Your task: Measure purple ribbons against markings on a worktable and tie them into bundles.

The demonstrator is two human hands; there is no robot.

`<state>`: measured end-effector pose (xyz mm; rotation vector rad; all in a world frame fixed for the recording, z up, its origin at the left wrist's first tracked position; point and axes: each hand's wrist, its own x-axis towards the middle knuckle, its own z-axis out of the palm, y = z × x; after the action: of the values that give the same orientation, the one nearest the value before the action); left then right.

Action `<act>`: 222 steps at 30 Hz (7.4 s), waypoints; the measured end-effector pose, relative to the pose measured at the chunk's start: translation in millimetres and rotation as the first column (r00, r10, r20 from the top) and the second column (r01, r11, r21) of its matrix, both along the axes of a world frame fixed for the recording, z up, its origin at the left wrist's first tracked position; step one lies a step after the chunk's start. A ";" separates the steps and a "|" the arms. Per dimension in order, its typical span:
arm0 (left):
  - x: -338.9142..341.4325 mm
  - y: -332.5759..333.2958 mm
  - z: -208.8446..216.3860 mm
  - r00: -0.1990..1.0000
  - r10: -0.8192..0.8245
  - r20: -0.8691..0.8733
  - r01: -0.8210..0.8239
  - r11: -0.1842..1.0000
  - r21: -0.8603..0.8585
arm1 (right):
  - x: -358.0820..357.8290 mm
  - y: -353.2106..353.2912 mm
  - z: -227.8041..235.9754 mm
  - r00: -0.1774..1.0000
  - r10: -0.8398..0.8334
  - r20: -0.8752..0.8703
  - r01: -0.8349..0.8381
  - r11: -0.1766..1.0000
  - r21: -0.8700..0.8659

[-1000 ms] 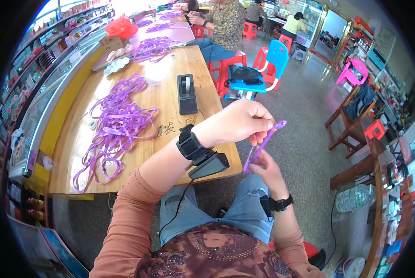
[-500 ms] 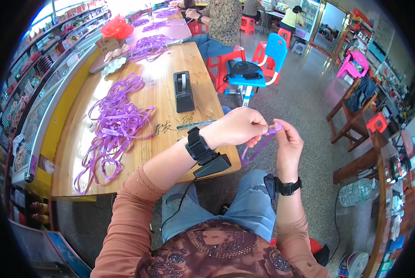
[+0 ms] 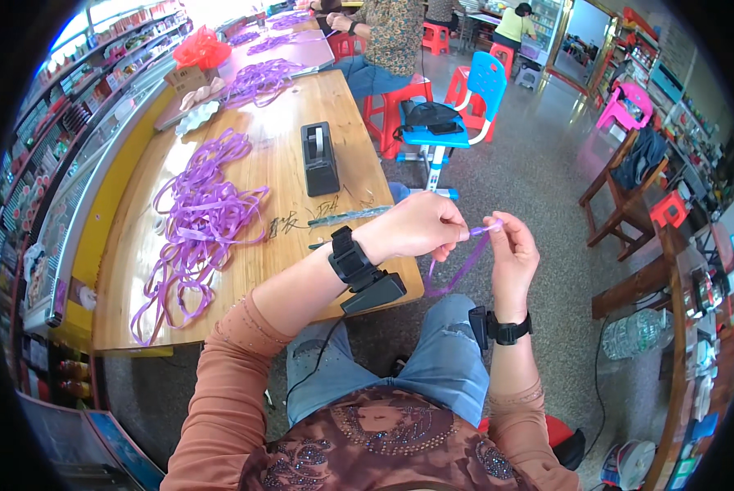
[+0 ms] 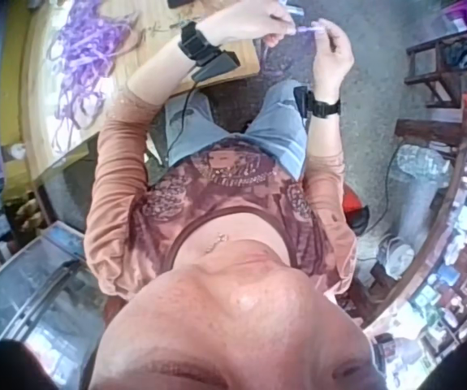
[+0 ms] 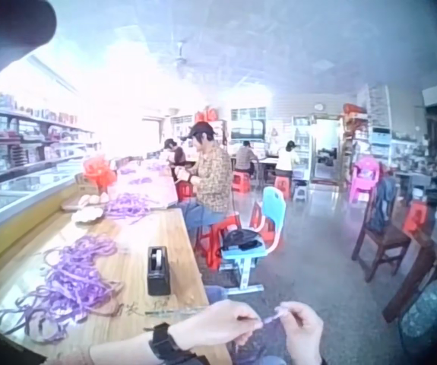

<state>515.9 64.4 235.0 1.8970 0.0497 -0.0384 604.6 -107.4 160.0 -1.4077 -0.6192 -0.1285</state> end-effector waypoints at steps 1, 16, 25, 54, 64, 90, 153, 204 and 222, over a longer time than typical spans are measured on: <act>0.6 -0.3 -1.2 1.000 -0.002 -0.012 0.002 1.000 -0.002 | -0.6 -0.7 -1.3 0.999 0.048 -0.026 -0.048 0.999 -0.013; -1.6 -0.8 2.6 1.000 -0.003 -0.014 0.006 0.989 0.151 | -7.9 -13.4 2.3 0.931 0.357 -0.073 -0.353 0.933 0.062; 1.4 -0.7 -5.7 1.000 -0.002 -0.007 0.003 0.997 0.080 | -4.4 -14.2 -6.4 0.936 0.332 -0.116 -0.333 0.943 0.009; 1.9 -15.5 -27.9 0.888 -0.045 0.458 -0.191 0.869 0.457 | -15.5 0.5 4.6 0.932 0.257 -0.257 -0.241 0.966 0.093; -1.6 -17.8 -19.8 0.883 -0.034 0.469 -0.192 0.884 0.426 | -19.1 3.0 3.7 0.939 0.251 -0.235 -0.225 0.965 0.132; 2.2 -18.0 -41.2 0.958 0.027 0.286 -0.107 0.957 0.269 | -23.2 3.9 -15.4 0.981 0.158 -0.113 -0.158 0.987 0.013; 29.1 71.3 -81.7 0.858 0.145 0.493 -0.459 0.649 0.607 | 101.1 111.6 -88.4 0.284 0.825 -0.488 -0.826 0.469 0.312; 33.8 74.1 -83.9 0.916 0.055 0.398 -0.342 0.627 0.700 | -44.1 -21.7 -180.9 0.164 0.333 -0.928 -0.873 0.487 0.021; -62.1 -24.9 -8.4 0.850 0.000 0.528 -0.229 0.901 0.368 | -66.5 -66.3 -105.7 0.010 0.405 -0.914 -0.937 0.323 0.133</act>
<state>453.8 39.5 226.6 2.2717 -0.2112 0.6180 538.1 -173.7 54.3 -1.2289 -0.4426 1.7559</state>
